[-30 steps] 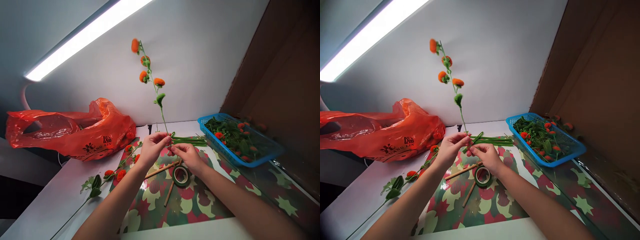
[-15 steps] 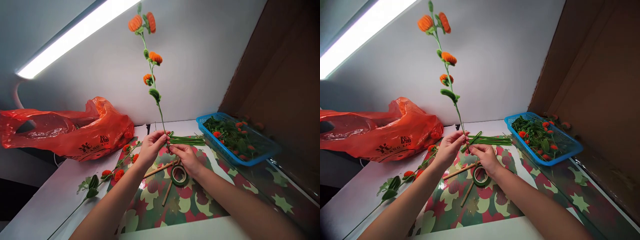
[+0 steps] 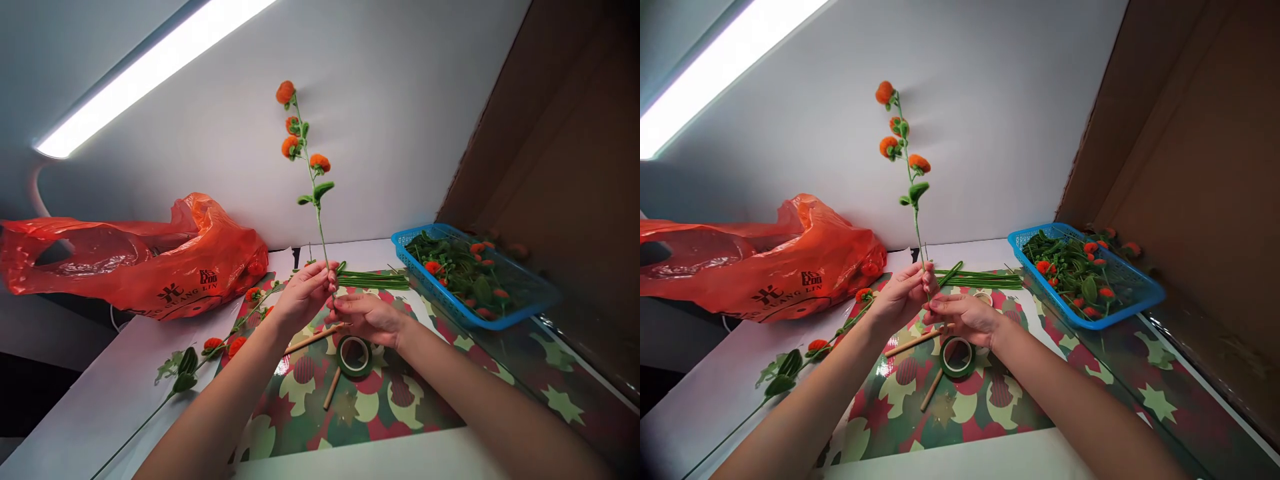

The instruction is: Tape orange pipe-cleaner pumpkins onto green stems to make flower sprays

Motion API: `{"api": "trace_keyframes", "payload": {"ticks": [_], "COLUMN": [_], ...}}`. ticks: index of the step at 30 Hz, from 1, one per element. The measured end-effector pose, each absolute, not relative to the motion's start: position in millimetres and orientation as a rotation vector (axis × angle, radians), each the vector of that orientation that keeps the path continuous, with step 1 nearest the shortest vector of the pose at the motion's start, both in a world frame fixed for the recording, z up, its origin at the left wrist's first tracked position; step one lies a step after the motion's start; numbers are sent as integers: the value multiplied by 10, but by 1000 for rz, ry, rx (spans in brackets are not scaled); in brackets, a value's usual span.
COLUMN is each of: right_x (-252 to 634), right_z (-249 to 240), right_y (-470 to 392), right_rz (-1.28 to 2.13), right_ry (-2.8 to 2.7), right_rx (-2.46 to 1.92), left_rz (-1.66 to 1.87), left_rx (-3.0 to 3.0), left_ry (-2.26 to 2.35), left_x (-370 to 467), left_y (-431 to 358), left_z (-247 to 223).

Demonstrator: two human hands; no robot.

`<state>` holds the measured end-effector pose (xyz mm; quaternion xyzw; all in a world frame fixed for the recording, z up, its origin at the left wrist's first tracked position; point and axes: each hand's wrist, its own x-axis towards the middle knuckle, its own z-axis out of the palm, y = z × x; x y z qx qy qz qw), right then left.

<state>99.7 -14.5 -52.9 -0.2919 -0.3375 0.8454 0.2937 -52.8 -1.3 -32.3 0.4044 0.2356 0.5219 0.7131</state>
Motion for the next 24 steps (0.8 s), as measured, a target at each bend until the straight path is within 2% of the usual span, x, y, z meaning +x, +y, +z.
{"api": "trace_keyframes", "payload": {"ticks": [3, 8, 10, 17, 24], "right_x": [989, 904, 875, 829, 859], "right_z": [-551, -581, -585, -554, -576], "right_y": [-126, -156, -182, -242, -228], "right_rz": [2123, 1495, 1401, 1511, 1696], "right_ry": [-991, -1233, -1217, -1002, -969], "right_rx": [-774, -877, -895, -886, -858], "left_rz": [1175, 1318, 1319, 1373, 1395], "left_rx": [989, 1384, 1400, 1115, 1084], "left_ry": [610, 955, 973, 958, 873], "left_x": [-519, -497, -503, -486, -504], "left_y": [-27, -78, -80, -38, -23], "left_z": [-314, -252, -242, -323, -341]}}
